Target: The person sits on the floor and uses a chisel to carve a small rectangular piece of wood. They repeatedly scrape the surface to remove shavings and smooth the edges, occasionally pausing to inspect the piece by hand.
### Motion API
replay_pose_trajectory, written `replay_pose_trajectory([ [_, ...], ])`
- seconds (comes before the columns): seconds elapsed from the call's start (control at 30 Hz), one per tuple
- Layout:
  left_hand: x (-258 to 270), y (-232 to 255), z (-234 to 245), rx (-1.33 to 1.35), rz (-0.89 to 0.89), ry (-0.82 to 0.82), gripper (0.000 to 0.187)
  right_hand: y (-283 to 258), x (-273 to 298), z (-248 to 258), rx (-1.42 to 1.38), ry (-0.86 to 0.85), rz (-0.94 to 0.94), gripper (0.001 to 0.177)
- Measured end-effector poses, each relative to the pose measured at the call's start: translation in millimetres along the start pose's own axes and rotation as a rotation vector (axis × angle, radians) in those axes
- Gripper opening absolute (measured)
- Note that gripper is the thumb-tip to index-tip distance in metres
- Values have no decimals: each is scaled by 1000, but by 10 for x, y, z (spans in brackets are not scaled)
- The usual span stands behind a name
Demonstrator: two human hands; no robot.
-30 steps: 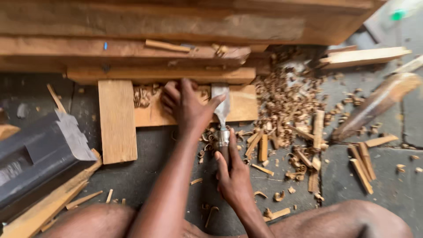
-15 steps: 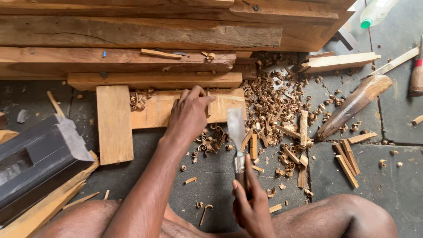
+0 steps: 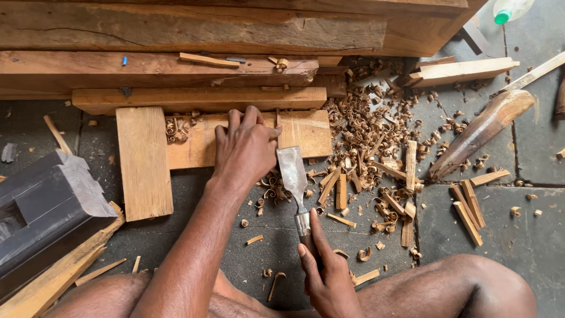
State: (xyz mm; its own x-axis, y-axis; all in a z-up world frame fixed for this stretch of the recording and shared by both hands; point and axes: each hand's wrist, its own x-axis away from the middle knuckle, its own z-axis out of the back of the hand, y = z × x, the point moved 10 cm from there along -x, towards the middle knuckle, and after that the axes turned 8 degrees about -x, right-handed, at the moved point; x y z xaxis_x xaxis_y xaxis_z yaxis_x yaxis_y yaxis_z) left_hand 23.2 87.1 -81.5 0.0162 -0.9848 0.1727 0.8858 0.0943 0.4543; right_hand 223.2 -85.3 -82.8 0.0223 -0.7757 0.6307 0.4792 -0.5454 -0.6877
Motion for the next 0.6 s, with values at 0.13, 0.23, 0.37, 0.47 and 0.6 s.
replay_pose_trajectory([
  [0.13, 79, -68, -69, -21, 85, -51, 78, 57, -43, -15, 127, 37, 21, 76],
  [0.23, 142, -144, 27, 28, 164, 151, 148, -56, -47, -5, 119, 65, 171, 74],
  [0.37, 193, -234, -66, 54, 266, 165, 145, -5, -77, -1, 127, 66, 145, 72],
  [0.47, 207, -263, -52, 83, 296, 193, 142, -109, -99, -31, 115, 81, 221, 71],
  [0.6, 143, -304, -78, 92, 329, 210, 139, -26, -132, -57, 156, 97, 14, 75],
])
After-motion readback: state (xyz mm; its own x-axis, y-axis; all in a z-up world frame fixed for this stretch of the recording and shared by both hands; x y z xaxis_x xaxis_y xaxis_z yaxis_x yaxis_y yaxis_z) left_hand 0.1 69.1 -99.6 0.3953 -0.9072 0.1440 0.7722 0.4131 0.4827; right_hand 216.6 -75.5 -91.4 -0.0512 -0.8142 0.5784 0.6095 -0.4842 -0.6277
